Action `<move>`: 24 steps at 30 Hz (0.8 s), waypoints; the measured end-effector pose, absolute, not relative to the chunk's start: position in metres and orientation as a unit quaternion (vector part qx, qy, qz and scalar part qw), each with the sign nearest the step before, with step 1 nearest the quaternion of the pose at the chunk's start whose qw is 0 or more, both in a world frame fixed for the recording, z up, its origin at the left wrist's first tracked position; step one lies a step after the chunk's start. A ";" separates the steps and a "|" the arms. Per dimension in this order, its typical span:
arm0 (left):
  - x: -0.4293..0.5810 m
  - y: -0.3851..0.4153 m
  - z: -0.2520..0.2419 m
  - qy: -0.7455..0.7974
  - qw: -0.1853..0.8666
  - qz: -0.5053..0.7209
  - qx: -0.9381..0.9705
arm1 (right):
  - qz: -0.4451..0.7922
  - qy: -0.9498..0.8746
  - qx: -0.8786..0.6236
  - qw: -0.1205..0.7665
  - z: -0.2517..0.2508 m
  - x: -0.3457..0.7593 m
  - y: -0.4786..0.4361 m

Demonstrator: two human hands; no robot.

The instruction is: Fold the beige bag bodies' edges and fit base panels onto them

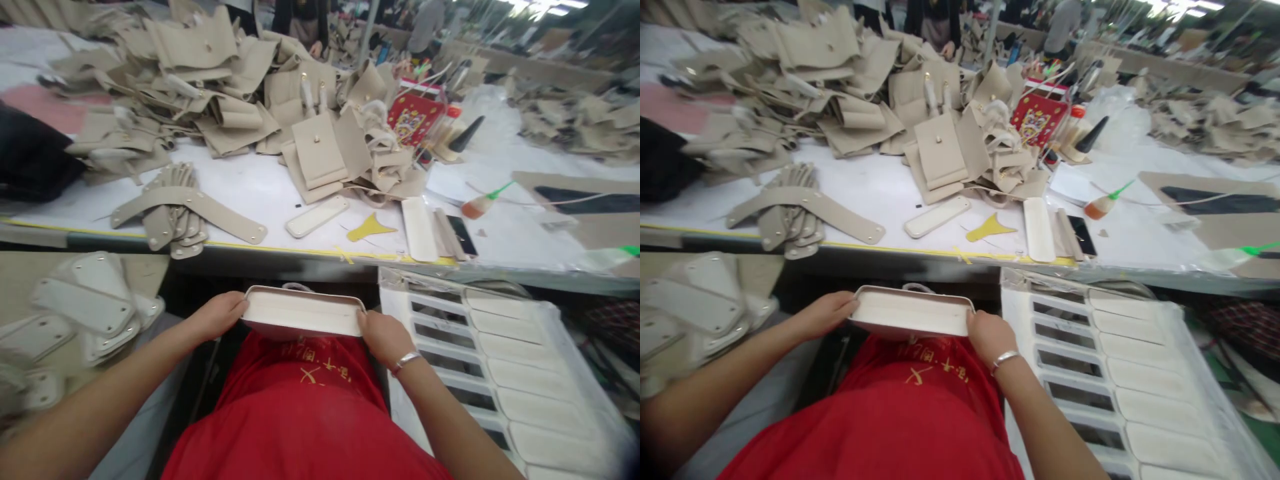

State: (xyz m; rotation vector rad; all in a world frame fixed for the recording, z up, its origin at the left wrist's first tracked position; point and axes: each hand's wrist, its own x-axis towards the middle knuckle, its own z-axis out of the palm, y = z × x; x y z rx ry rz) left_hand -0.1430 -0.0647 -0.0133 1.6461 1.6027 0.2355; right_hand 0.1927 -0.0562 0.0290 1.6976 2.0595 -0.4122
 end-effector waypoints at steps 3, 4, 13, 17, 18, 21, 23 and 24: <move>-0.148 -0.066 -0.011 0.627 0.512 0.132 0.572 | -0.174 0.726 0.634 0.204 0.028 0.196 -0.055; -0.149 -0.066 -0.011 0.623 0.557 0.148 0.529 | -0.179 0.722 0.638 0.197 0.027 0.197 -0.053; -0.144 -0.065 -0.015 0.673 0.493 0.113 0.540 | -0.150 0.730 0.637 0.195 0.024 0.194 -0.053; -0.141 -0.065 -0.014 0.677 0.429 0.121 0.586 | -0.119 0.769 0.591 0.213 0.022 0.195 -0.056; -0.140 -0.065 -0.013 0.676 0.412 0.126 0.598 | -0.109 0.783 0.571 0.221 0.021 0.195 -0.056; -0.138 -0.066 -0.009 0.669 0.374 0.138 0.627 | -0.095 0.805 0.541 0.222 0.016 0.197 -0.058; -0.138 -0.066 -0.008 0.663 0.369 0.142 0.636 | -0.102 0.802 0.551 0.206 0.014 0.199 -0.058; -0.138 -0.066 -0.008 0.660 0.374 0.143 0.636 | -0.110 0.798 0.559 0.197 0.012 0.201 -0.058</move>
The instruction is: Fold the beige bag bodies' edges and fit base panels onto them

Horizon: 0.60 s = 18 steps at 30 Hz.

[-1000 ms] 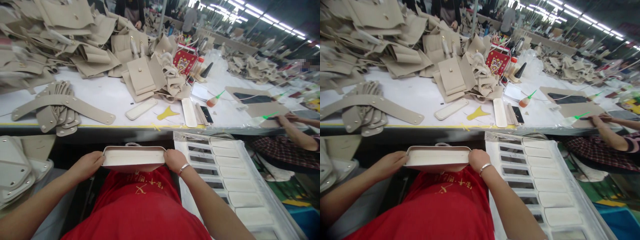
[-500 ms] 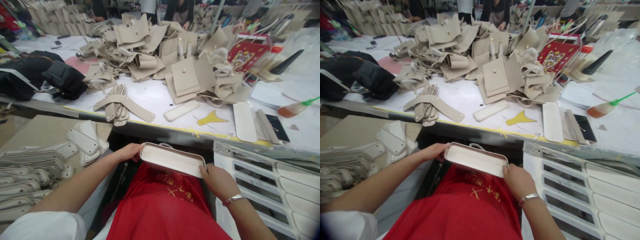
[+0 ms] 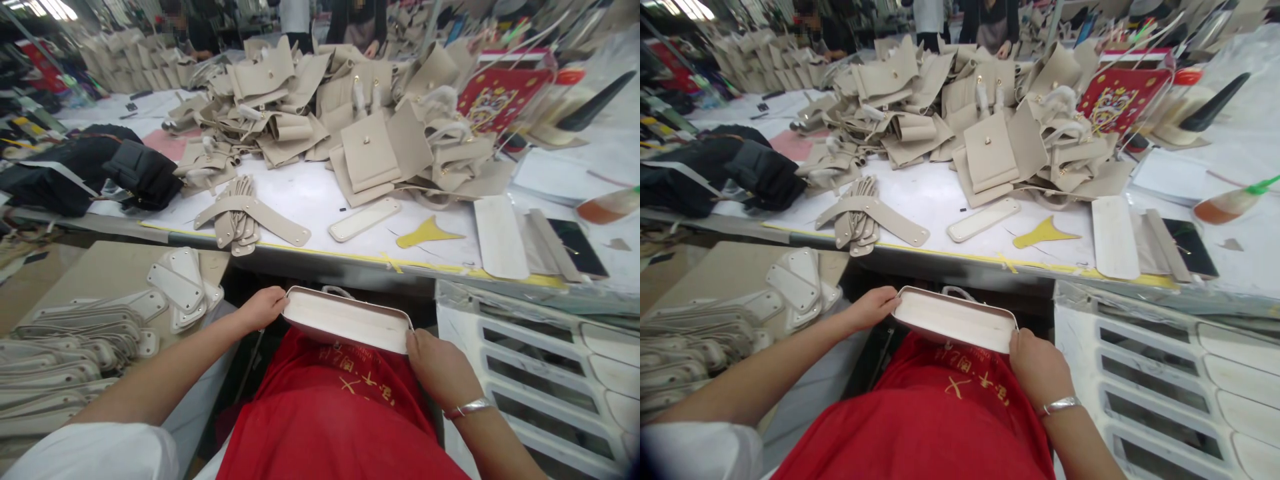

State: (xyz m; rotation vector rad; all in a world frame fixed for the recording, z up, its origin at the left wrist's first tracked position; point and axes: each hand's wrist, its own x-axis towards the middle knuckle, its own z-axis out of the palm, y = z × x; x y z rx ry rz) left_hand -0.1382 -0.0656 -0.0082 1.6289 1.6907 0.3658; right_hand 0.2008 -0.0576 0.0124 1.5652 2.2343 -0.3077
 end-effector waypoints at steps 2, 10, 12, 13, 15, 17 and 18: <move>-0.139 -0.065 -0.009 0.655 0.396 0.140 0.628 | -0.132 0.785 0.579 0.179 0.011 0.203 -0.056; -0.141 -0.071 -0.010 0.646 0.511 0.131 0.553 | -0.187 0.743 0.630 0.131 0.016 0.207 -0.051; -0.140 -0.072 -0.010 0.657 0.500 0.126 0.549 | -0.180 0.743 0.632 0.127 0.017 0.207 -0.052; -0.139 -0.072 -0.011 0.665 0.489 0.125 0.551 | -0.177 0.745 0.631 0.123 0.018 0.207 -0.052; -0.136 -0.070 -0.011 0.680 0.459 0.129 0.556 | -0.173 0.748 0.630 0.116 0.018 0.207 -0.053; -0.131 -0.069 -0.010 0.692 0.428 0.145 0.564 | -0.170 0.748 0.631 0.114 0.017 0.208 -0.053; -0.128 -0.068 -0.010 0.695 0.415 0.156 0.566 | -0.168 0.748 0.632 0.115 0.016 0.208 -0.053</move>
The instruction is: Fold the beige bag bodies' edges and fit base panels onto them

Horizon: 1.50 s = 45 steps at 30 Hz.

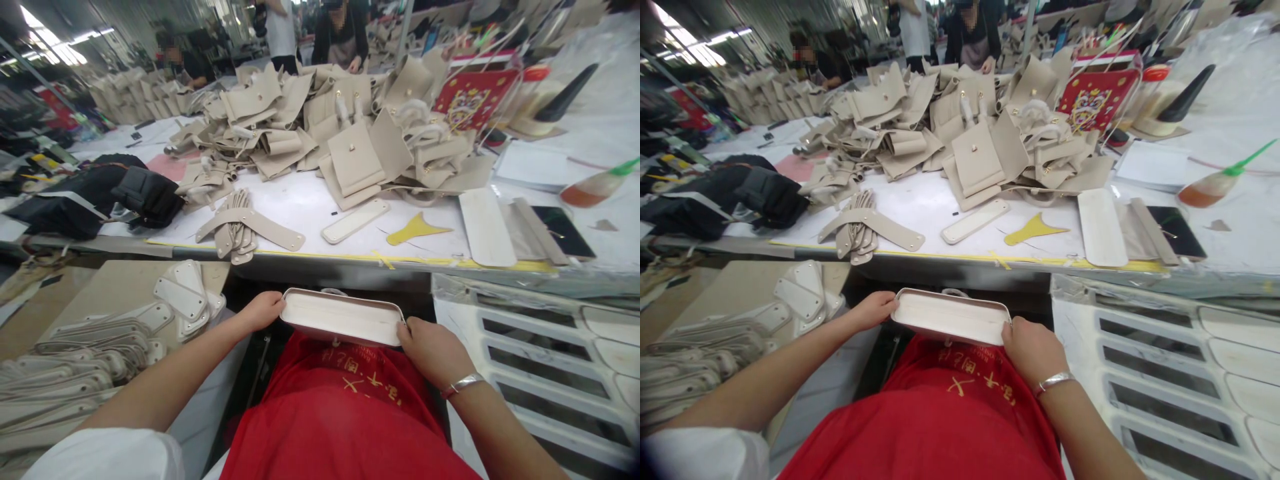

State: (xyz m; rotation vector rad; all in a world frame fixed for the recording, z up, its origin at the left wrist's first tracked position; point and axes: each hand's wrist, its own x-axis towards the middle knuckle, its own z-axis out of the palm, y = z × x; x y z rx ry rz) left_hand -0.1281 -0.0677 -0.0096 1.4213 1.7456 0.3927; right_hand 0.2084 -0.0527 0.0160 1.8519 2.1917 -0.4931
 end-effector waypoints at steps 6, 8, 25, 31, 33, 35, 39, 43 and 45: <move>-0.131 -0.070 -0.008 0.669 0.476 0.195 0.536 | -0.172 0.746 0.633 0.113 0.016 0.210 -0.053; -0.138 -0.073 -0.011 0.645 0.535 0.198 0.508 | -0.181 0.745 0.633 0.108 0.017 0.209 -0.054; -0.130 -0.057 0.000 0.637 0.425 0.054 0.641 | -0.177 0.731 0.653 0.090 0.020 0.207 -0.056; -0.016 -0.063 0.009 0.390 0.106 0.147 0.903 | -0.158 0.709 0.682 0.085 0.020 0.205 -0.061; 0.016 -0.063 0.000 0.324 0.086 0.122 0.934 | -0.158 0.709 0.682 0.087 0.019 0.203 -0.061; 0.031 -0.062 -0.010 0.303 0.067 0.086 0.947 | -0.161 0.708 0.681 0.091 0.019 0.201 -0.061; 0.029 -0.060 -0.019 0.300 0.055 0.060 0.951 | -0.170 0.704 0.684 0.091 0.019 0.199 -0.057; 0.024 -0.061 -0.016 0.302 0.077 0.053 0.949 | -0.344 0.671 0.656 0.037 0.016 0.213 -0.049; 0.023 -0.060 -0.015 0.304 0.095 0.060 0.946 | -0.539 0.560 0.628 -0.040 0.011 0.225 -0.046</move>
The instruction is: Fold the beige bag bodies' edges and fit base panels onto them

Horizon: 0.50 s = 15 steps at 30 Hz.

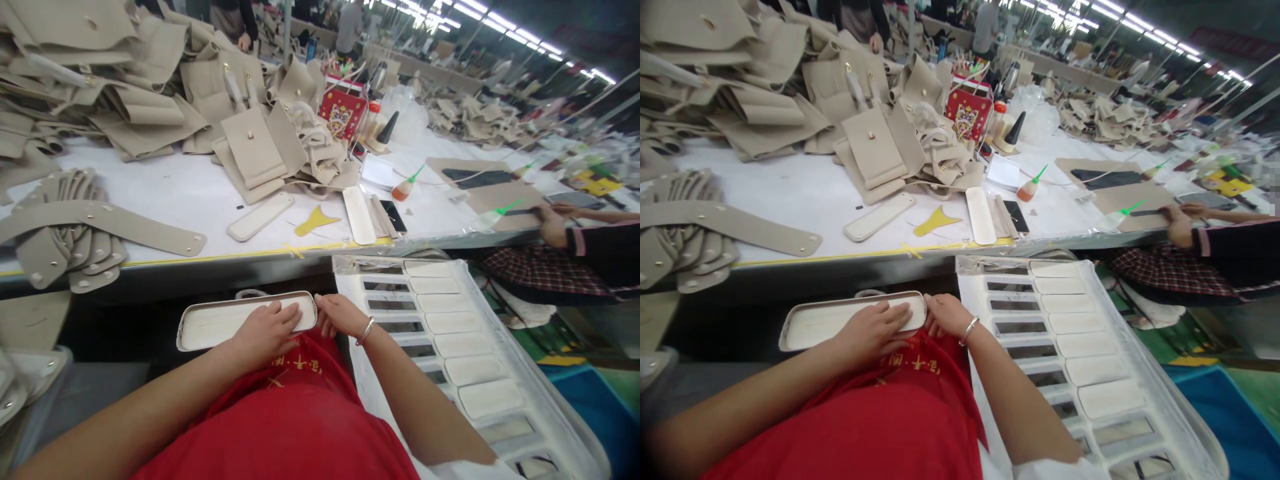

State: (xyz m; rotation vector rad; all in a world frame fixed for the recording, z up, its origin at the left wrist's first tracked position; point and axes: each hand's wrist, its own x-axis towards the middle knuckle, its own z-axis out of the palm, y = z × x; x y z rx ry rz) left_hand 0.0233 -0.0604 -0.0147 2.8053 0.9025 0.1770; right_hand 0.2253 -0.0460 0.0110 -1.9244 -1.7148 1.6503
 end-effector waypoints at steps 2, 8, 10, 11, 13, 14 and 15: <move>0.023 -0.059 -0.015 0.308 0.111 0.069 0.942 | 0.675 -0.438 -0.581 0.117 0.003 0.237 -0.044; 0.022 -0.056 -0.013 0.313 0.131 0.064 0.939 | 0.746 -0.367 -0.525 0.181 -0.021 0.247 -0.042; 0.021 -0.055 -0.012 0.313 0.136 0.059 0.938 | 0.753 -0.354 -0.529 0.166 -0.026 0.246 -0.039; 0.020 -0.055 -0.012 0.313 0.140 0.059 0.937 | 0.760 -0.346 -0.528 0.156 -0.028 0.245 -0.037; 0.019 -0.054 -0.014 0.313 0.149 0.060 0.936 | 0.772 -0.333 -0.527 0.128 -0.030 0.245 -0.030; 0.019 -0.053 -0.015 0.311 0.155 0.062 0.935 | 0.774 -0.333 -0.527 0.107 -0.030 0.245 -0.027; 0.019 -0.053 -0.016 0.310 0.162 0.064 0.935 | 0.773 -0.339 -0.530 0.084 -0.029 0.245 -0.023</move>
